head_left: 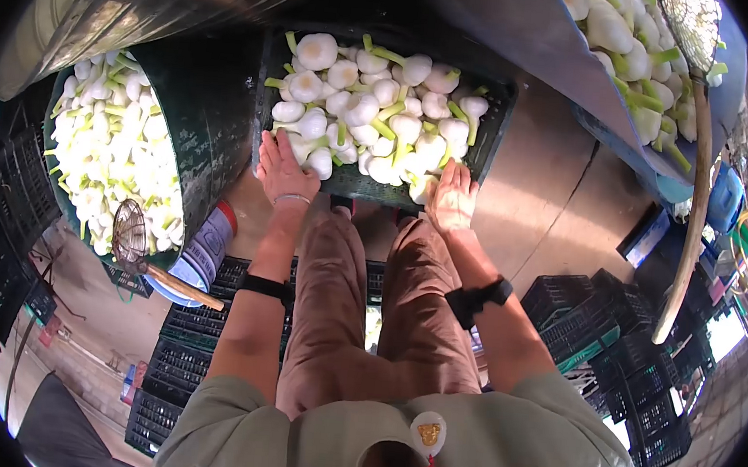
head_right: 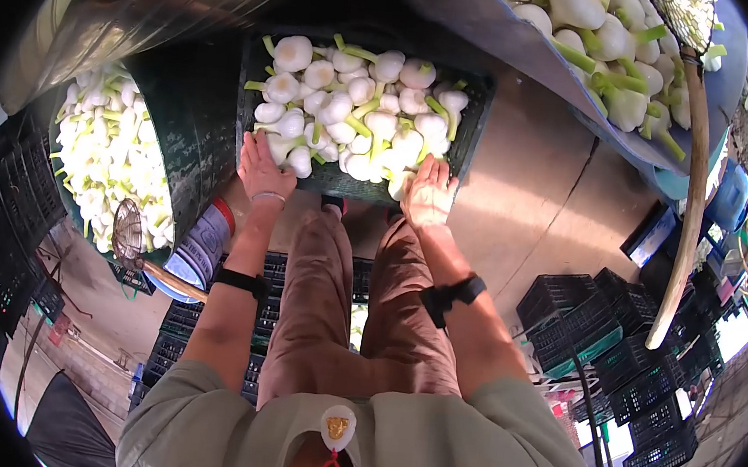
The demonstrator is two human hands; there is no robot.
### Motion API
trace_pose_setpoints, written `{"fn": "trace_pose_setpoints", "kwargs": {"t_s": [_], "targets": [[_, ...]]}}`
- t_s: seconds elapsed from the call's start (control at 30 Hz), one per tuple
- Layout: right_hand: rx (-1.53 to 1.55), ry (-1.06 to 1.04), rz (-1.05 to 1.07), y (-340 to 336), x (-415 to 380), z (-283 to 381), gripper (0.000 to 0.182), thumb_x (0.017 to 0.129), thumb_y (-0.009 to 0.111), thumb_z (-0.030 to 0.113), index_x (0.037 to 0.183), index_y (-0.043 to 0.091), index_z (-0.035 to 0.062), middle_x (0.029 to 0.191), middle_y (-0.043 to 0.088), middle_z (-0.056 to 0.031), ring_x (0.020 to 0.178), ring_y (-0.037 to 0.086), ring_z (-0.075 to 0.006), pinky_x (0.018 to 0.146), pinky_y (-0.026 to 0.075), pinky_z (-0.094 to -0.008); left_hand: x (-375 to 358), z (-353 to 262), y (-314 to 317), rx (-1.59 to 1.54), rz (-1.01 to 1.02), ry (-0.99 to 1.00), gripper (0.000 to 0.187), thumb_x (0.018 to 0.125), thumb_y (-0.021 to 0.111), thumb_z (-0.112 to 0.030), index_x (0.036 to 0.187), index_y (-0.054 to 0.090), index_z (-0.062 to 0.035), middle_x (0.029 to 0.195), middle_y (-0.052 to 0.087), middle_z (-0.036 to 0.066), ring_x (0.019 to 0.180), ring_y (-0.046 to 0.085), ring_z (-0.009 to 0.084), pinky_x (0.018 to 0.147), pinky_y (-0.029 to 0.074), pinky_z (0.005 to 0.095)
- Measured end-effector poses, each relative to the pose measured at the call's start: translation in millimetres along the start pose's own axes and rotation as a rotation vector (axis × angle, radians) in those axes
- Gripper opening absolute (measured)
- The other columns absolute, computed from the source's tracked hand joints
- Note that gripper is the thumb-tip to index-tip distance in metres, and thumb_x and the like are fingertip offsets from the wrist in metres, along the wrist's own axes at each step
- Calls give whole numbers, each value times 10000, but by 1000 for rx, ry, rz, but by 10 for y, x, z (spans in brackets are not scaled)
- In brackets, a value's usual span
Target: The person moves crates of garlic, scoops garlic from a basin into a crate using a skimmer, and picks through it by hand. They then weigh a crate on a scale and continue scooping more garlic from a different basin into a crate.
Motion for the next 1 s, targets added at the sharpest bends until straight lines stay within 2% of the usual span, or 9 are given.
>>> {"fn": "trace_pose_setpoints", "kwargs": {"t_s": [0.07, 0.13, 0.27, 0.47, 0.67, 0.8, 0.87, 0.93, 1.0], "targets": [[-64, 11, 140, -295, 0, 97, 590, 741, 572, 228, 1260, 400, 7, 1209, 481, -138, 1175, 395, -290, 931, 318, -468, 55, -48, 60, -90, 13, 12, 838, 629, 651, -254, 1359, 279, -76, 1372, 262, 216, 1256, 270, 386, 1038, 246, 459], [155, -115, -253, -804, 228, 245, 552, 714, 601, 178, 1227, 453, 40, 1206, 488, -125, 1163, 403, -292, 929, 321, -450, 65, -74, 149, -204, -3, 51, 821, 625, 654, -274, 1350, 310, -96, 1338, 300, 222, 1240, 281, 400, 1035, 257, 450], [68, -447, -361, -1371, 938, 768, 542, 724, 575, 99, 1248, 438, 78, 1250, 472, -106, 1191, 382, -312, 944, 325, -449, -20, -80, 48, -201, -126, 166, 802, 640, 677, -325, 1348, 334, -167, 1313, 318, 218, 1225, 289, 403, 1018, 274, 464], [-48, 81, -99, -776, 785, 2, 569, 715, 590, 148, 1251, 408, 90, 1220, 481, -91, 1159, 413, -320, 888, 347, -488, 146, -369, -517, -284, -353, 279, 762, 684, 676, -366, 1329, 355, -116, 1308, 311, 227, 1219, 291, 395, 981, 253, 473], [262, -493, -372, -1383, 1253, 1221, 456, 757, 567, 172, 1202, 496, 102, 1182, 525, -70, 1071, 479, -286, 881, 359, -481, 614, -714, -241, -376, -421, 298, 588, 713, 636, -358, 1187, 479, -46, 1240, 378, 235, 1188, 320, 405, 953, 297, 485], [-184, -377, -152, -710, 1320, 1169, 440, 759, 560, 210, 1189, 505, 134, 1153, 546, -60, 1053, 491, -274, 867, 371, -485, -98, -1091, -242, -353, -173, 509, 547, 711, 632, -333, 1194, 510, -108, 1251, 406, 172, 1156, 377, 359, 941, 337, 469], [-103, -168, -1, -666, 1213, 865, 427, 763, 553, 226, 1183, 513, 154, 1152, 549, -53, 1064, 488, -263, 871, 368, -488, -267, -923, -12, -661, 50, 304, 574, 720, 627, -327, 1242, 487, -131, 1251, 407, 179, 1145, 401, 351, 936, 340, 467], [50, -263, -157, -886, 1177, 771, 445, 757, 566, 189, 1196, 506, 150, 1165, 545, -56, 1074, 487, -269, 865, 384, -465, -237, -708, -159, -473, -216, 421, 575, 741, 607, -328, 1270, 465, -154, 1263, 397, 191, 1127, 417, 372, 932, 343, 465], [179, -361, -306, -1227, 1020, 690, 457, 755, 571, 168, 1205, 499, 141, 1172, 543, -59, 1078, 486, -280, 863, 394, -448, 8, -436, -399, -338, -371, 314, 572, 760, 574, -334, 1269, 449, -105, 1295, 355, 216, 1176, 360, 377, 961, 286, 488]]}}
Point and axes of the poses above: each hand's wrist, its own x-axis towards the middle knuckle, its own y-axis out of the palm, z = x × y, the point moved 8 cm from there along x, towards the middle knuckle
